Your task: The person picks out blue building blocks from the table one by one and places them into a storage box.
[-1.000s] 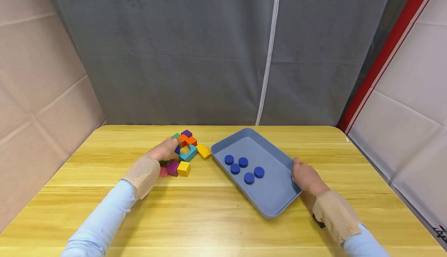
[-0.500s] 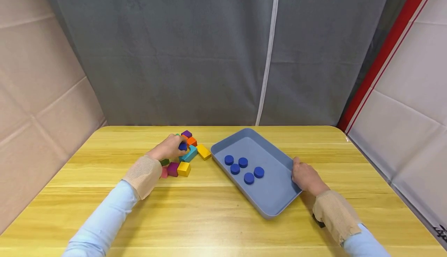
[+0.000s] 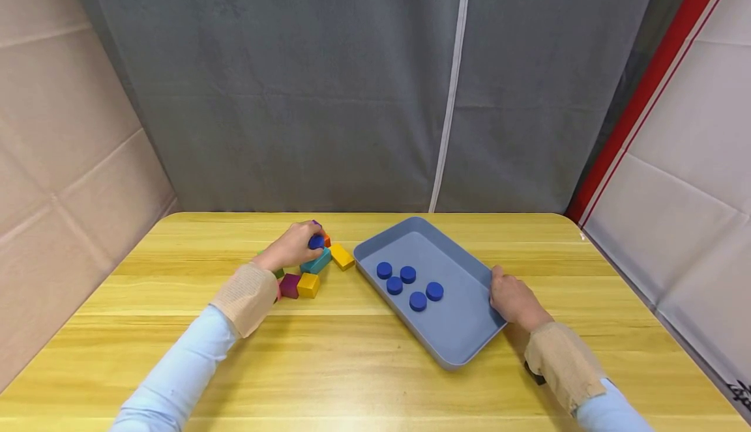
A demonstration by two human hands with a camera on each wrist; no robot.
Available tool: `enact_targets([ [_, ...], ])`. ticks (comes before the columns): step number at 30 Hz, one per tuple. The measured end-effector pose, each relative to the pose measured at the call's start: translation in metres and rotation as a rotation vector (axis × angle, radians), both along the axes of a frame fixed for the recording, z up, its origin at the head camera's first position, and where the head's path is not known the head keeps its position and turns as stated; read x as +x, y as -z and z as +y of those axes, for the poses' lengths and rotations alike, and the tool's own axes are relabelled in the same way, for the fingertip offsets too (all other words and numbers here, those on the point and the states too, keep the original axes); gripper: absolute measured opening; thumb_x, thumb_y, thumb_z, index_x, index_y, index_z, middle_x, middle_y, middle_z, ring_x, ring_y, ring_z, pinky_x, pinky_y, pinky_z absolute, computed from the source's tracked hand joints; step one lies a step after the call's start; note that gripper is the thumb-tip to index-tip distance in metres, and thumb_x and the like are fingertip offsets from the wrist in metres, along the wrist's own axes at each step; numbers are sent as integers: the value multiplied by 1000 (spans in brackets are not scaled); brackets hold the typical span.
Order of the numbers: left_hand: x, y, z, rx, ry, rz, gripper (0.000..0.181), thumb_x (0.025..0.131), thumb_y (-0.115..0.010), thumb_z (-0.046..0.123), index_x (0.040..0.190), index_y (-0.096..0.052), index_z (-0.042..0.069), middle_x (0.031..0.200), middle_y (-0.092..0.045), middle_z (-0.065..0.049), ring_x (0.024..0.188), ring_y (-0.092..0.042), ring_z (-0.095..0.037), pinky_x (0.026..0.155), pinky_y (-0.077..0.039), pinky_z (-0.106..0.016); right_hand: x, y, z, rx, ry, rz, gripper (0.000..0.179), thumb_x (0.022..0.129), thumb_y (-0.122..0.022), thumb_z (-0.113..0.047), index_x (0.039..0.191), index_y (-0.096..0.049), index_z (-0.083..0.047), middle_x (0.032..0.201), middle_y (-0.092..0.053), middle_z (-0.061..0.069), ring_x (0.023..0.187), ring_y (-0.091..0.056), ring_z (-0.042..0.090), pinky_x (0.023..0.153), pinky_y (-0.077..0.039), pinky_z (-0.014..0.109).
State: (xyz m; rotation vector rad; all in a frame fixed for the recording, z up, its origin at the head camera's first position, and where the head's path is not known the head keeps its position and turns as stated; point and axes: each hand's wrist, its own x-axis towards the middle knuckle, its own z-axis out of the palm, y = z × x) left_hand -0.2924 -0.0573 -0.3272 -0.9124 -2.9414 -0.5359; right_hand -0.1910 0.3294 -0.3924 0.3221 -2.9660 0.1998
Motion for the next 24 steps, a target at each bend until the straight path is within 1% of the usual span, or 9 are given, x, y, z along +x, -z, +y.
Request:
enact_targets([
  [3, 1, -1, 4, 27, -6, 8, 29, 81, -62, 11, 105, -58, -4, 100, -56, -17, 89, -52, -28, 81, -47, -37, -1, 0, 0, -5, 1, -8, 10, 86, -42, 1, 83, -35, 7, 56, -42, 9, 47, -45, 19, 41, -37, 31],
  [6, 3, -1, 9, 51, -7, 9, 32, 82, -62, 12, 110, -57, -5, 107, -56, -18, 94, -52, -30, 84, -46, -39, 0, -1, 0, -7, 2, -12, 10, 86, -42, 1, 82, -35, 6, 56, -42, 9, 47, -45, 19, 41, -37, 30],
  [9, 5, -2, 14, 72, -6, -6, 35, 83, -61, 14, 113, -55, -4, 113, -55, -18, 99, -51, -30, 87, -44, -39, 0, -1, 0, -8, 5, -10, 10, 86, -42, 1, 82, -35, 6, 56, -41, 8, 46, -44, 19, 41, -37, 30],
  [12, 6, -3, 19, 89, -3, -22, 38, 83, -61, 16, 115, -53, -2, 115, -54, -17, 101, -51, -29, 88, -44, -37, 1, -1, 0, -8, 10, -10, 10, 86, -43, 1, 82, -35, 5, 55, -41, 8, 46, -44, 19, 40, -37, 30],
  [14, 8, -4, 22, 104, 5, -26, 39, 83, -62, 17, 116, -53, -2, 115, -54, -17, 101, -52, -28, 88, -44, -37, 1, -1, 0, -8, 10, -11, 10, 86, -43, 1, 82, -35, 5, 55, -41, 8, 46, -44, 19, 40, -37, 30],
  [21, 9, -4, 34, 160, 61, 16, 33, 81, -64, 13, 109, -56, -3, 105, -59, -15, 93, -55, -26, 84, -47, -33, 1, -2, 0, -11, 14, -23, 10, 86, -42, 1, 83, -35, 6, 56, -41, 8, 46, -44, 19, 41, -37, 30],
  [24, 9, -3, 40, 170, 73, 18, 32, 81, -64, 13, 107, -57, -3, 103, -59, -15, 91, -56, -25, 83, -47, -33, 0, -1, 1, -10, 15, -27, 10, 87, -41, 0, 83, -34, 6, 56, -42, 9, 47, -45, 20, 41, -37, 31],
])
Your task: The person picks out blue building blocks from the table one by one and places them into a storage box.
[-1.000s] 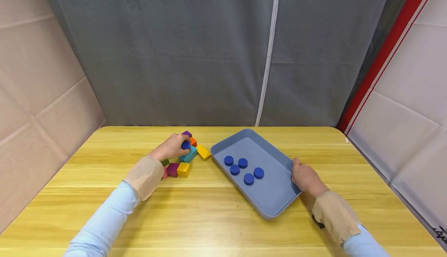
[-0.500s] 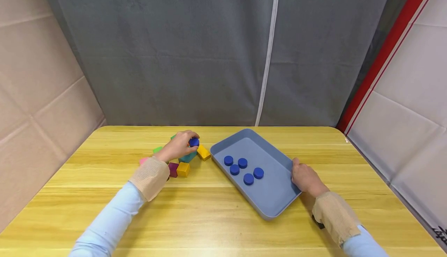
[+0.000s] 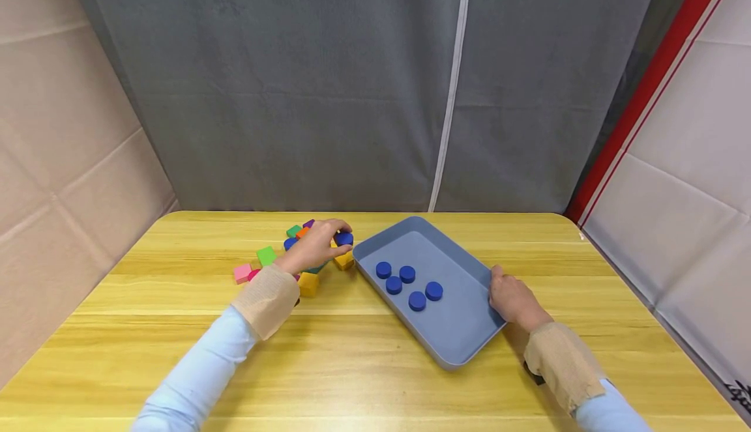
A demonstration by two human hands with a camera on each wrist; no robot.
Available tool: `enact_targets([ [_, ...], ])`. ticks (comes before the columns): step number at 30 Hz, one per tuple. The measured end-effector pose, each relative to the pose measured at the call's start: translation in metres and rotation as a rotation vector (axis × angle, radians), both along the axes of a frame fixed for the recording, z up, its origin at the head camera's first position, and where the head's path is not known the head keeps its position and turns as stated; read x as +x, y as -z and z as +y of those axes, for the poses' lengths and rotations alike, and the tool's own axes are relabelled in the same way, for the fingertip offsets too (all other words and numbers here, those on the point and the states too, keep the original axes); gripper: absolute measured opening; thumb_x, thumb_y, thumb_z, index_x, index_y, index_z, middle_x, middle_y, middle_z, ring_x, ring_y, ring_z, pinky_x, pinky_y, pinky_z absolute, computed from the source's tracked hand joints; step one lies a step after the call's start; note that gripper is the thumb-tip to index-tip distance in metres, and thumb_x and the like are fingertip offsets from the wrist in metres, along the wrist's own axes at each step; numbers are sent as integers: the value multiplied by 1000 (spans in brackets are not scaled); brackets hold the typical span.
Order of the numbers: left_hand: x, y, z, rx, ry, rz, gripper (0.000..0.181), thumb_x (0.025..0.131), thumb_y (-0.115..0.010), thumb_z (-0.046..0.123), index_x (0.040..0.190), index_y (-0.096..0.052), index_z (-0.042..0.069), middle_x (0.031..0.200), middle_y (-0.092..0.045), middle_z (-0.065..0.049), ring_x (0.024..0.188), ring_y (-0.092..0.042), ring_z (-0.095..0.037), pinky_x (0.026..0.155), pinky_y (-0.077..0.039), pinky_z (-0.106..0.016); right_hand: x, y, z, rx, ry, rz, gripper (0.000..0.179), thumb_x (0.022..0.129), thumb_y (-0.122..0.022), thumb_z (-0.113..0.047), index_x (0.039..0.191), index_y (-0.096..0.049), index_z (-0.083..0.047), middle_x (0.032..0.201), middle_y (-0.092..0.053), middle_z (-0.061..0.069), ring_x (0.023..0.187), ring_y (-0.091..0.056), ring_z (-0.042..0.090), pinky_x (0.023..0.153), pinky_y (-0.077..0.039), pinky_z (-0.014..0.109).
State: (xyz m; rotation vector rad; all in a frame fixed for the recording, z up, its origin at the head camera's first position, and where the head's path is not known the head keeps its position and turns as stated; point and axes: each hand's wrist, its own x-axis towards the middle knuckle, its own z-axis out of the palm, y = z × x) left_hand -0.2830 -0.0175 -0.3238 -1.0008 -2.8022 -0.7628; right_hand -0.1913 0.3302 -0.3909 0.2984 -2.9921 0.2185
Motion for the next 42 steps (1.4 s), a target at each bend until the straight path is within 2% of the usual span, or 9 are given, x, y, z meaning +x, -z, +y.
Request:
enact_targets([
  [6, 1, 2, 12, 8, 32, 0, 33, 82, -64, 16, 108, -57, -3, 104, -60, -14, 92, -56, -24, 83, -47, -32, 0, 0, 0, 1, 1, -8, 10, 87, -41, 0, 83, -34, 6, 56, -42, 9, 47, -46, 19, 41, -38, 31],
  [11, 4, 2, 22, 36, 76, 48, 31, 82, -64, 16, 105, -58, -4, 101, -59, -15, 89, -57, -24, 81, -48, -32, 1, -1, 0, -3, 8, -15, 10, 87, -41, 0, 84, -34, 6, 57, -43, 10, 48, -46, 20, 42, -38, 31],
  [20, 9, 3, 40, 46, 122, 72, 32, 82, -64, 17, 104, -58, -5, 100, -59, -15, 89, -56, -24, 80, -48, -30, 1, -2, -2, -12, 15, -30, 10, 87, -42, 0, 84, -35, 6, 57, -43, 10, 48, -46, 19, 42, -38, 31],
  [29, 18, 9, 59, -22, 104, -19, 36, 84, -62, 22, 111, -56, -2, 107, -58, -13, 95, -55, -21, 86, -45, -28, 1, -2, -1, -12, 21, -22, 10, 87, -42, 0, 84, -35, 7, 57, -44, 11, 49, -47, 20, 42, -39, 32],
  [42, 28, 10, 86, -8, 198, 12, 34, 84, -62, 20, 110, -57, -1, 105, -60, -11, 96, -55, -19, 86, -44, -23, 3, -3, -1, -8, 36, -39, 10, 87, -42, 0, 85, -35, 6, 57, -43, 10, 48, -46, 20, 42, -38, 30],
])
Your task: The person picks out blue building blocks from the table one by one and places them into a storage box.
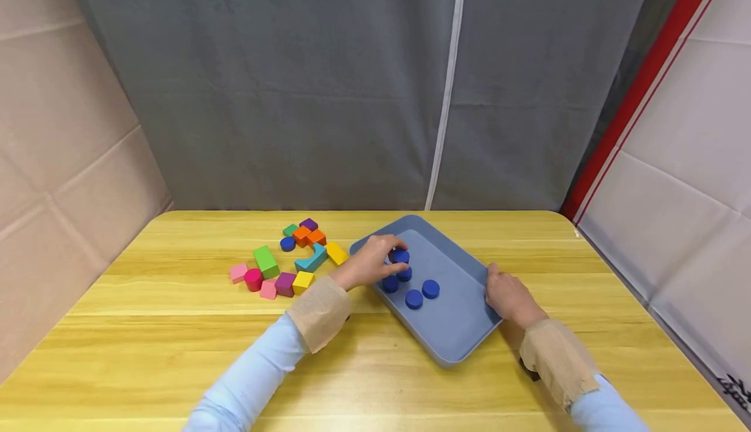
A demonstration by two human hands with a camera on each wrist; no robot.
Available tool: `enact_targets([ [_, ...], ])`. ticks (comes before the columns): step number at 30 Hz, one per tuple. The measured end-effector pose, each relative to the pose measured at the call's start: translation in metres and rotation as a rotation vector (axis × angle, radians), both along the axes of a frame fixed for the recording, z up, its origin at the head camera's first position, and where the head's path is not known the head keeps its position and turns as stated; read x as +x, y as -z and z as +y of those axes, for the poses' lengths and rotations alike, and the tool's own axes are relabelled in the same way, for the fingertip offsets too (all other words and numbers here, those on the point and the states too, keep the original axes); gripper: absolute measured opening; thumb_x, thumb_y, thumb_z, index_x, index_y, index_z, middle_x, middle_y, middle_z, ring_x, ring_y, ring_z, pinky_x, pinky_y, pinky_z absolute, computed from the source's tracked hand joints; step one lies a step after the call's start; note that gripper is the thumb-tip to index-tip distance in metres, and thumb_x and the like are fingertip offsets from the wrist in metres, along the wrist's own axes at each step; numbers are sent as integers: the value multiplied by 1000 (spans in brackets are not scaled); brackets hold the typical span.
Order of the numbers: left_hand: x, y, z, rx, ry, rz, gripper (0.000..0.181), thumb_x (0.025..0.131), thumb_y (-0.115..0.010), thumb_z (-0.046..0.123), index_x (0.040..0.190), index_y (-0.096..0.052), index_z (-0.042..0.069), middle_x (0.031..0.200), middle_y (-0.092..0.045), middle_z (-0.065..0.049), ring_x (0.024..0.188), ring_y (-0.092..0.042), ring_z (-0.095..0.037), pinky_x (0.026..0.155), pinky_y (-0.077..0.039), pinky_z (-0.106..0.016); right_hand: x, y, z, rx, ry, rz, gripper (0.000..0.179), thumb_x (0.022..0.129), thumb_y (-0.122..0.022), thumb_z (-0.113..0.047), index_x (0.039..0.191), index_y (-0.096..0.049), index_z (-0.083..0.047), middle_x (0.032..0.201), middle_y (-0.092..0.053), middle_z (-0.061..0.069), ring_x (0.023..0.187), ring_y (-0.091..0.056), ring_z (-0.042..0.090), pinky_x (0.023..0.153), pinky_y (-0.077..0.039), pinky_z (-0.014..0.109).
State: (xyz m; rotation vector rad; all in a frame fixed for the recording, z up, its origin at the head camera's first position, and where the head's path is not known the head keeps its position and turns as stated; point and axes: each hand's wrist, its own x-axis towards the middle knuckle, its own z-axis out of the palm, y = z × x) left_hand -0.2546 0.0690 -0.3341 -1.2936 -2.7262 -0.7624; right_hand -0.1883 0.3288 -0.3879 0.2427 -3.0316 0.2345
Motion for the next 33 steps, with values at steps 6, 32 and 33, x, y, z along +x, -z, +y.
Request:
enact_targets([
  [6, 3, 3, 13, -10, 33, 18, 34, 84, -61, 20, 111, -58, 0, 105, -60, -9, 99, -54, -17, 89, -42, -22, -2, -1, -2, 8, -4, -2, 10, 87, -42, 0, 85, -35, 7, 58, -43, 10, 48, -46, 20, 42, -38, 30],
  [32, 22, 8, 53, -179, 126, 58, 36, 84, -62, 18, 118, -56, 7, 117, -57, -4, 109, -51, -13, 90, -38, -16, 0, 1, -2, 15, 18, -11, 10, 87, -42, -1, 84, -34, 5, 57, -43, 10, 48, -46, 21, 43, -38, 31],
  [33, 22, 8, 54, -187, 132, 64, 37, 84, -62, 18, 118, -56, 7, 117, -57, -4, 109, -51, -13, 90, -38, -16, 0, 0, -2, 16, 22, -15, 11, 87, -42, -2, 84, -34, 5, 57, -43, 10, 48, -46, 21, 43, -38, 31],
])
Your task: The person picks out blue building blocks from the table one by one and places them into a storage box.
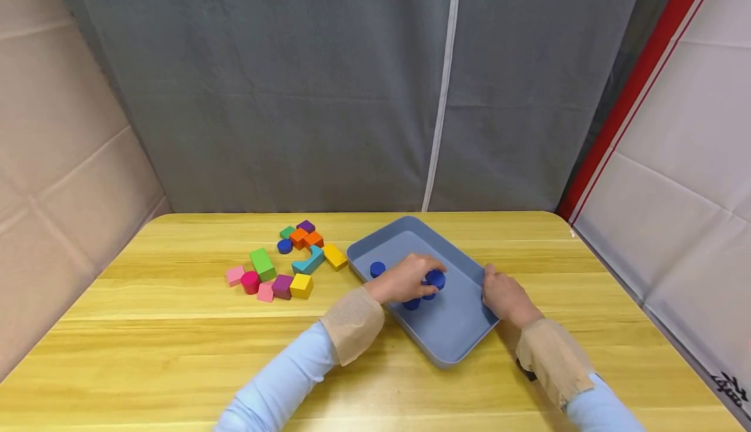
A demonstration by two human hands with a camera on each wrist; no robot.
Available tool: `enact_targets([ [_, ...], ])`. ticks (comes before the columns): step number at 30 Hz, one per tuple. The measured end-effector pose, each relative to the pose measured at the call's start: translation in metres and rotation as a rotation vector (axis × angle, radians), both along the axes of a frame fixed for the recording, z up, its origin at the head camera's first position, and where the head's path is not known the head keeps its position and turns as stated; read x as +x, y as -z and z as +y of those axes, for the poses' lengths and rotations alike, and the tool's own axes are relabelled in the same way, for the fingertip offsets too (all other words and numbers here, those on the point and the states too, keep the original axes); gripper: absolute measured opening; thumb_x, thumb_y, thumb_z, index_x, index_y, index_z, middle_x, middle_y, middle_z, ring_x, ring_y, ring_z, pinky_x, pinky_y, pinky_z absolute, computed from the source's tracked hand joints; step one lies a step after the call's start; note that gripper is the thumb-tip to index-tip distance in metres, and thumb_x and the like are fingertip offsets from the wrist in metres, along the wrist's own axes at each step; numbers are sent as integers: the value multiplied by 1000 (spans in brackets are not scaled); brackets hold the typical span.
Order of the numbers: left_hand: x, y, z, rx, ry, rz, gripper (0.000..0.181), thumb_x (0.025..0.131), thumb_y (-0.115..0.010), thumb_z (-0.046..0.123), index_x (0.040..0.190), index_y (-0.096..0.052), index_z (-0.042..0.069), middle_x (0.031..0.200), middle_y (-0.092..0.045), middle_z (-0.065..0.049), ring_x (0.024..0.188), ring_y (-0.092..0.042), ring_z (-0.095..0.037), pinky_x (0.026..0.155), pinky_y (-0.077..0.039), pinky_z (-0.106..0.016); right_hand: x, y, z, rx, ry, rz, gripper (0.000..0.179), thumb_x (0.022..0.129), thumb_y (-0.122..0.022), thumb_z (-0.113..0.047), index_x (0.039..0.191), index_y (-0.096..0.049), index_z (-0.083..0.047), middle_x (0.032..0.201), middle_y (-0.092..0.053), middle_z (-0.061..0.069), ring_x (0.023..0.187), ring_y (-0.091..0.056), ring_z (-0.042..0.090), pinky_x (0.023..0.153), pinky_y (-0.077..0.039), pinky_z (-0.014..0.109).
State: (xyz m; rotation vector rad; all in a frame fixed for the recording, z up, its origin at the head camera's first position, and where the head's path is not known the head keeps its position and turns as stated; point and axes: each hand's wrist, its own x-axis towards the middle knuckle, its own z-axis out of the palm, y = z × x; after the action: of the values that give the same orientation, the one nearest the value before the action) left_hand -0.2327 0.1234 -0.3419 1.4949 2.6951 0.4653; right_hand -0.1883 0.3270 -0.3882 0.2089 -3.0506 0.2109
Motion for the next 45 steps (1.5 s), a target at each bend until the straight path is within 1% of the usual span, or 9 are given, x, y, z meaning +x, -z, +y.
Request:
enact_targets([
  [7, 2, 0, 10, -72, 7, 7, 37, 83, -63, 18, 118, -58, 10, 116, -58, 0, 107, -52, -8, 88, -38, -14, -1, -1, 0, 2, 2, -13, 10, 88, -41, -1, 85, -34, 6, 58, -43, 11, 49, -47, 21, 43, -38, 31],
  [11, 3, -1, 17, -116, -10, -22, 37, 82, -63, 18, 119, -58, 13, 117, -58, 2, 108, -51, -7, 87, -39, -14, 0, 0, 0, 8, 3, 1, 11, 87, -42, -1, 84, -35, 5, 57, -43, 11, 48, -48, 22, 43, -38, 31],
  [15, 3, 1, 23, -151, -17, -28, 37, 82, -63, 16, 119, -58, 14, 118, -58, 3, 108, -51, -6, 86, -40, -14, -1, 0, 0, 6, -3, 6, 10, 87, -42, -1, 83, -34, 6, 57, -43, 11, 48, -48, 22, 42, -38, 32],
  [22, 5, 8, 29, -163, 32, -18, 33, 81, -64, 9, 113, -62, 11, 111, -61, 2, 101, -54, -6, 84, -40, -13, 0, -1, -1, 1, -7, 7, 11, 87, -42, -1, 84, -35, 7, 57, -44, 11, 48, -47, 21, 42, -39, 31],
  [25, 7, 8, 31, -177, 37, -28, 32, 80, -64, 9, 112, -63, 12, 109, -62, 3, 99, -54, -4, 82, -41, -12, -1, -1, -1, -4, -4, 2, 10, 87, -41, -1, 83, -35, 6, 57, -43, 11, 48, -47, 21, 42, -38, 31],
  [29, 9, 11, 35, -209, 19, -54, 32, 80, -64, 9, 112, -63, 15, 109, -61, 6, 95, -55, -2, 79, -42, -11, 0, 0, 0, -2, -6, 11, 11, 87, -42, -1, 81, -35, 5, 56, -43, 10, 47, -47, 21, 41, -38, 31],
  [34, 14, 14, 38, -241, 0, -87, 31, 81, -64, 9, 111, -63, 15, 106, -62, 6, 86, -55, -1, 72, -43, -11, 0, 0, 0, -2, -22, 28, 11, 86, -42, 0, 81, -35, 5, 55, -42, 10, 46, -46, 20, 41, -37, 30],
  [40, 17, 15, 40, -297, -2, -72, 25, 79, -65, 10, 104, -64, 15, 95, -62, 6, 75, -54, -3, 63, -41, -11, -1, 0, 1, 7, -23, 39, 11, 86, -43, -1, 80, -35, 5, 55, -42, 10, 46, -46, 21, 41, -37, 31],
  [45, 17, 15, 41, -344, -21, -86, 25, 80, -65, 11, 104, -63, 16, 97, -61, 6, 77, -53, -4, 64, -42, -13, -1, 1, 1, 13, -21, 32, 11, 87, -42, -1, 81, -36, 6, 55, -43, 10, 46, -47, 21, 41, -38, 31],
])
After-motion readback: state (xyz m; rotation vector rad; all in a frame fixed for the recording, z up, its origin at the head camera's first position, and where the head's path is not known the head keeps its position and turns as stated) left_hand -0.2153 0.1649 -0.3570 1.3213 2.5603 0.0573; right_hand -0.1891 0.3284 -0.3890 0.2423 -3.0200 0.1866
